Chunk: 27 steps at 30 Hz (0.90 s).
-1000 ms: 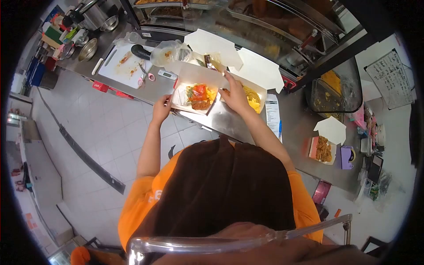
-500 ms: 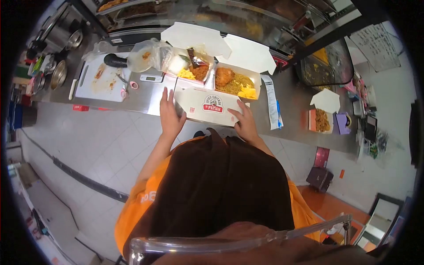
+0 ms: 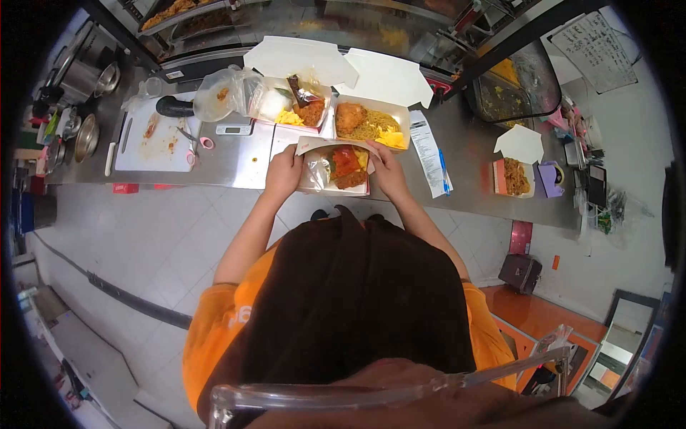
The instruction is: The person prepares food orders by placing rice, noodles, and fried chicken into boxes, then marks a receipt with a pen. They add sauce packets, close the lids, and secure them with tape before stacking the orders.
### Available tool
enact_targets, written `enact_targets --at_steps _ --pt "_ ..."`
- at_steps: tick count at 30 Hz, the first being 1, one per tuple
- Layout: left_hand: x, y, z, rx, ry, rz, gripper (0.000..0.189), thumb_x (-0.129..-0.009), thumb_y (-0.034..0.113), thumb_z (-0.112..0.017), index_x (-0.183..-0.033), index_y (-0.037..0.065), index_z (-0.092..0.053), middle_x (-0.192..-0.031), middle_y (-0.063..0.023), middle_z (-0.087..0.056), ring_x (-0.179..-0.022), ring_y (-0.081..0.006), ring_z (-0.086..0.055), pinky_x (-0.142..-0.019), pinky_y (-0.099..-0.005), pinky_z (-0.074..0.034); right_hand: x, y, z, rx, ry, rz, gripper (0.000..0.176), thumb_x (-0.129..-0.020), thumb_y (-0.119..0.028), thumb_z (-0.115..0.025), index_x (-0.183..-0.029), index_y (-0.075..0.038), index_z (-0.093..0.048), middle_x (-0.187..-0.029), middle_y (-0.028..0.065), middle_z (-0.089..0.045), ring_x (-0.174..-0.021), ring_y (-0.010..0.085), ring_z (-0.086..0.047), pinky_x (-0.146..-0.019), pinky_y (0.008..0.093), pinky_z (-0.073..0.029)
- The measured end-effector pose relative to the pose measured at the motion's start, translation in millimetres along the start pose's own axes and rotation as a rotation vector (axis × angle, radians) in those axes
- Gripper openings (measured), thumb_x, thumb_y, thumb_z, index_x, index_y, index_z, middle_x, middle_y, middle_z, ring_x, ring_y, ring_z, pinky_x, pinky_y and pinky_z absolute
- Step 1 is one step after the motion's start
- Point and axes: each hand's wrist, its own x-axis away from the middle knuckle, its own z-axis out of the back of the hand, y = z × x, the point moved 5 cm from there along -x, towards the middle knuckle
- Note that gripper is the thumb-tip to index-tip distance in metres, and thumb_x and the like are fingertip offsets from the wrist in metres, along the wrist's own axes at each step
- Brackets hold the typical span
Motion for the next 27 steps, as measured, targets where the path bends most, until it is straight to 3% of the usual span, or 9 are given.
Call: enact_targets --at_steps 4,8,10,14,17,20,23,26,27 --pt "3 6 5 -0.155 -0.044 0.072 0.029 -0.084 0.012 -0.048 -0.109 0.002 -0.059 -0.087 -0.0254 -0.062 -0.080 -0.0404 -0.060 -0.075 -0.0460 -0.047 2 -5 0 0.086 0.026 0.077 0.037 -0.088 -0.010 -0.050 -0.125 -0.012 -0.052 -0.108 0.0170 -0.062 -0.099 0.0258 -0.060 -0.085 0.0320 -0.044" --pt "-2 13 24 -0.148 0.081 -0.205 0.036 -0.083 0.016 -0.055 -0.117 0.004 -0.054 -0.095 -0.0251 -0.061 -0.086 -0.0381 -0.059 -0.077 -0.0431 -0.047 9 -14 4 0.157 0.010 0.048 0.033 -0.093 -0.012 -0.048 -0.125 -0.010 -0.052 -0.109 0.0109 -0.061 -0.102 0.0180 -0.056 -0.089 0.0268 -0.041" --pt "-6 18 35 -0.203 0.120 -0.265 0.046 -0.081 0.022 -0.061 -0.122 0.004 -0.051 -0.104 -0.0235 -0.059 -0.094 -0.0362 -0.058 -0.080 -0.0411 -0.047 6 -6 8 0.164 0.020 -0.017 0.032 -0.094 -0.015 -0.047 -0.124 -0.009 -0.053 -0.103 0.0088 -0.062 -0.091 0.0150 -0.056 -0.083 0.0252 -0.042" --pt "1 16 38 -0.289 0.201 -0.186 0.067 -0.068 0.033 -0.075 -0.123 0.006 -0.048 -0.127 -0.0146 -0.050 -0.112 -0.0330 -0.049 -0.090 -0.0403 -0.042 3 -3 12 0.154 0.013 -0.102 0.031 -0.095 -0.020 -0.046 -0.123 -0.009 -0.055 -0.093 0.0054 -0.063 -0.076 0.0106 -0.052 -0.074 0.0228 -0.043" --pt "11 17 32 -0.291 0.239 -0.332 0.063 -0.069 0.031 -0.074 -0.121 0.006 -0.049 -0.125 -0.0156 -0.052 -0.110 -0.0332 -0.051 -0.090 -0.0405 -0.043 3 -1 13 0.077 0.023 -0.106 0.031 -0.090 -0.019 -0.050 -0.120 -0.013 -0.056 -0.110 0.0177 -0.061 -0.101 0.0297 -0.059 -0.084 0.0339 -0.045" --pt "12 -2 30 -0.289 0.137 -0.355 0.044 -0.075 0.012 -0.064 -0.115 0.003 -0.049 -0.118 -0.0181 -0.056 -0.107 -0.0344 -0.054 -0.090 -0.0400 -0.043 12 -7 17 0.386 -0.016 0.124 0.032 -0.088 -0.011 -0.050 -0.120 -0.012 -0.055 -0.109 0.0196 -0.060 -0.102 0.0323 -0.059 -0.084 0.0340 -0.045" --pt "9 -30 6 -0.106 -0.012 -0.201 0.032 -0.078 0.003 -0.055 -0.109 0.000 -0.047 -0.109 -0.0229 -0.059 -0.100 -0.0376 -0.057 -0.087 -0.0421 -0.044 21 0 5 0.518 0.017 0.152 0.028 -0.088 -0.002 -0.049 -0.115 -0.006 -0.055 -0.098 0.0083 -0.064 -0.088 0.0103 -0.057 -0.075 0.0232 -0.044" --pt "5 -31 -7 0.161 -0.061 -0.050 0.023 -0.080 0.000 -0.050 -0.102 -0.001 -0.044 -0.098 -0.0264 -0.060 -0.093 -0.0411 -0.059 -0.081 -0.0440 -0.045 11 24 -6 -0.140 0.031 -0.125 0.025 -0.089 -0.002 -0.049 -0.113 -0.006 -0.054 -0.103 0.0097 -0.063 -0.094 0.0115 -0.057 -0.076 0.0238 -0.044" --pt "3 -27 -8 0.248 -0.061 -0.012 0.020 -0.081 0.000 -0.049 -0.100 -0.001 -0.043 -0.095 -0.0273 -0.061 -0.091 -0.0423 -0.059 -0.079 -0.0446 -0.045 6 27 -6 -0.173 0.030 -0.146 0.027 -0.087 -0.001 -0.050 -0.114 -0.005 -0.053 -0.097 0.0084 -0.062 -0.087 0.0107 -0.056 -0.072 0.0234 -0.043"
